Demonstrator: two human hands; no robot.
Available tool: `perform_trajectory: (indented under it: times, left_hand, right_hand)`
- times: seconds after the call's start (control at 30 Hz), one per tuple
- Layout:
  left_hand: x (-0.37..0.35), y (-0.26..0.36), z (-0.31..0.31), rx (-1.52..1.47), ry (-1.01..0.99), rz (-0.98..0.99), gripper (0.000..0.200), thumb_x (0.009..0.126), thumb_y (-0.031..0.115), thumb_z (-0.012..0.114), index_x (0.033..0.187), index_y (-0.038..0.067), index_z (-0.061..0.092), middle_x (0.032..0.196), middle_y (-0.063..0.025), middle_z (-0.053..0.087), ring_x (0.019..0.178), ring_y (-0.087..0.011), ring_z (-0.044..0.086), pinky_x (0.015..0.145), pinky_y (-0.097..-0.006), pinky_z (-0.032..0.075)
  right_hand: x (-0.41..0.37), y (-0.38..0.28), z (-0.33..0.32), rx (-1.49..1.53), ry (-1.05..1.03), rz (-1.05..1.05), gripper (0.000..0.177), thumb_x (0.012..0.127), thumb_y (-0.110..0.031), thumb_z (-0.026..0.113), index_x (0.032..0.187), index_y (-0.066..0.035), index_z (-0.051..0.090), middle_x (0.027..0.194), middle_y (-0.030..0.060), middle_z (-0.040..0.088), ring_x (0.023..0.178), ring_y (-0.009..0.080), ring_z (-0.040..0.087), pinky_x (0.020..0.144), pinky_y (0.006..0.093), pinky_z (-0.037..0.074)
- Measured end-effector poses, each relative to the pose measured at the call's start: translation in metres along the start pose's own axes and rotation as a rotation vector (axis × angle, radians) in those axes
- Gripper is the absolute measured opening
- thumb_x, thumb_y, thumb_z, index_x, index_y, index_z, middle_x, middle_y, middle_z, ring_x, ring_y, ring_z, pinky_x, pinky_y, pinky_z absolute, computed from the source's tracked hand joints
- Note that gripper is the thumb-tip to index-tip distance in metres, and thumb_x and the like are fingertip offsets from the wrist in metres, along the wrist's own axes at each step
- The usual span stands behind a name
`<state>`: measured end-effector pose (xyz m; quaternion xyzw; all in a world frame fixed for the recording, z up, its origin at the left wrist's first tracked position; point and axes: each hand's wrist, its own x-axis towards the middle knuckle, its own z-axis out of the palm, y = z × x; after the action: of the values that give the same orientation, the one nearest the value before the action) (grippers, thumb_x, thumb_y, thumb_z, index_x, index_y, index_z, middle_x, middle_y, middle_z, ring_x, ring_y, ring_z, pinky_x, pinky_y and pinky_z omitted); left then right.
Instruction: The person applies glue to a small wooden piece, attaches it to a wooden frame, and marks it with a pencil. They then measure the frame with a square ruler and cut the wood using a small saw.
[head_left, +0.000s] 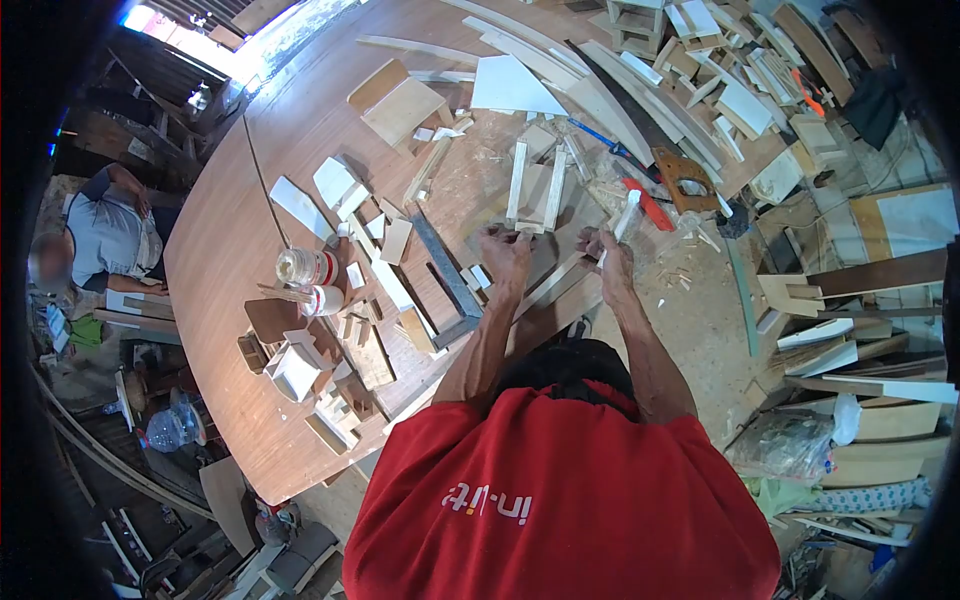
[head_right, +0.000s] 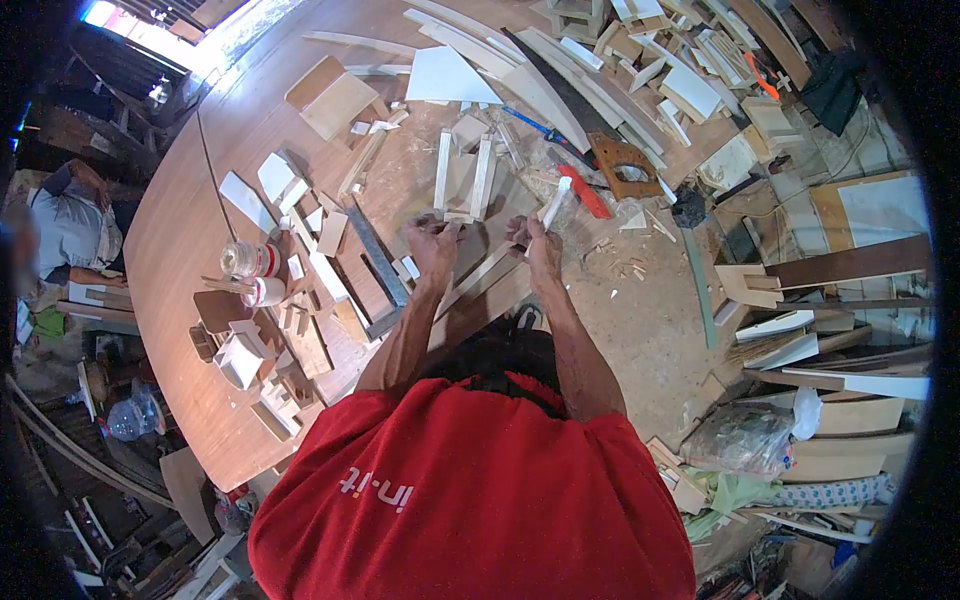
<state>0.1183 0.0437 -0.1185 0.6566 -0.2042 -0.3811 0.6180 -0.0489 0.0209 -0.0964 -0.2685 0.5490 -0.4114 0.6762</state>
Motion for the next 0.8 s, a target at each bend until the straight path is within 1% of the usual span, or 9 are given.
perform_trajectory:
  times: [0.1, 0.23, 0.33, 0.4, 0.43, 0.5, 0.63, 0.73, 0.8]
  left_hand:
    - [0.001, -0.003, -0.002, 0.069, 0.001, -0.014, 0.047, 0.078, 0.000, 0.069, 0.109, -0.006, 0.034, 0.088, -0.0218, 0.062, 0.072, -0.0251, 0.067, 0.054, -0.0309, 0.056]
    - [0.004, -0.007, -0.003, 0.085, 0.001, 0.002, 0.049, 0.077, 0.000, 0.069, 0.111, -0.006, 0.034, 0.088, -0.0228, 0.062, 0.074, -0.0247, 0.067, 0.054, -0.0309, 0.056]
    - [0.003, -0.003, -0.002, 0.027, 0.008, -0.015, 0.051, 0.076, 0.001, 0.070, 0.111, -0.007, 0.033, 0.088, -0.0238, 0.064, 0.071, -0.0248, 0.068, 0.053, -0.0303, 0.056]
    - [0.003, 0.003, -0.003, 0.078, -0.019, -0.086, 0.048, 0.076, 0.001, 0.069, 0.110, -0.008, 0.036, 0.084, -0.0230, 0.065, 0.067, -0.0251, 0.068, 0.052, -0.0309, 0.054]
    - [0.004, 0.003, -0.004, 0.078, -0.018, -0.086, 0.048, 0.076, 0.001, 0.069, 0.110, -0.008, 0.036, 0.084, -0.0230, 0.065, 0.067, -0.0251, 0.068, 0.052, -0.0309, 0.054]
    - [0.010, 0.000, -0.005, 0.195, -0.011, -0.100, 0.046, 0.074, 0.001, 0.066, 0.108, -0.009, 0.038, 0.079, -0.0219, 0.065, 0.063, -0.0254, 0.067, 0.053, -0.0326, 0.053]
    - [0.017, -0.011, -0.009, 0.170, -0.011, -0.095, 0.043, 0.072, 0.001, 0.066, 0.106, -0.009, 0.041, 0.076, -0.0220, 0.064, 0.063, -0.0254, 0.067, 0.053, -0.0342, 0.052]
    - [0.019, -0.012, -0.011, 0.166, -0.036, -0.131, 0.043, 0.071, 0.001, 0.066, 0.104, -0.010, 0.041, 0.075, -0.0209, 0.064, 0.061, -0.0249, 0.066, 0.053, -0.0340, 0.052]
    - [0.019, -0.013, -0.011, 0.234, -0.027, -0.035, 0.021, 0.071, 0.000, 0.067, 0.085, -0.014, 0.058, 0.074, -0.0164, 0.064, 0.057, -0.0214, 0.065, 0.048, -0.0307, 0.054]
  right_hand:
    - [0.000, 0.000, 0.000, -0.002, -0.005, 0.006, 0.041, 0.096, -0.041, 0.050, 0.073, -0.007, 0.057, 0.102, 0.0081, 0.067, 0.086, 0.0199, 0.066, 0.069, 0.0348, 0.054]
    - [0.001, -0.001, 0.000, -0.012, 0.004, 0.018, 0.040, 0.097, -0.038, 0.049, 0.072, -0.007, 0.057, 0.103, 0.0082, 0.067, 0.085, 0.0201, 0.066, 0.069, 0.0349, 0.054]
    - [0.000, -0.001, 0.001, -0.013, 0.005, 0.015, 0.040, 0.097, -0.037, 0.049, 0.072, -0.007, 0.057, 0.103, 0.0083, 0.067, 0.085, 0.0204, 0.066, 0.069, 0.0348, 0.054]
    - [0.000, -0.001, 0.001, -0.015, 0.005, 0.010, 0.040, 0.097, -0.036, 0.049, 0.071, -0.007, 0.057, 0.102, 0.0084, 0.067, 0.085, 0.0205, 0.066, 0.069, 0.0346, 0.054]
    - [0.001, 0.000, 0.001, -0.014, 0.007, 0.009, 0.039, 0.097, -0.036, 0.049, 0.071, -0.007, 0.057, 0.102, 0.0086, 0.067, 0.085, 0.0207, 0.066, 0.069, 0.0345, 0.054]
    - [0.002, 0.001, 0.000, -0.012, 0.010, 0.010, 0.039, 0.096, -0.036, 0.049, 0.072, -0.007, 0.057, 0.101, 0.0088, 0.068, 0.085, 0.0209, 0.066, 0.069, 0.0345, 0.054]
    - [0.001, 0.000, 0.001, -0.002, 0.011, 0.008, 0.039, 0.096, -0.036, 0.050, 0.072, -0.006, 0.058, 0.100, 0.0099, 0.068, 0.084, 0.0212, 0.066, 0.068, 0.0342, 0.054]
    - [0.000, 0.001, 0.000, -0.002, 0.003, -0.003, 0.040, 0.096, -0.037, 0.050, 0.074, -0.005, 0.059, 0.100, 0.0102, 0.068, 0.084, 0.0212, 0.066, 0.068, 0.0341, 0.054]
    - [0.002, 0.002, -0.001, -0.003, -0.003, -0.013, 0.040, 0.096, -0.037, 0.050, 0.074, -0.005, 0.059, 0.100, 0.0102, 0.068, 0.084, 0.0210, 0.066, 0.068, 0.0340, 0.054]
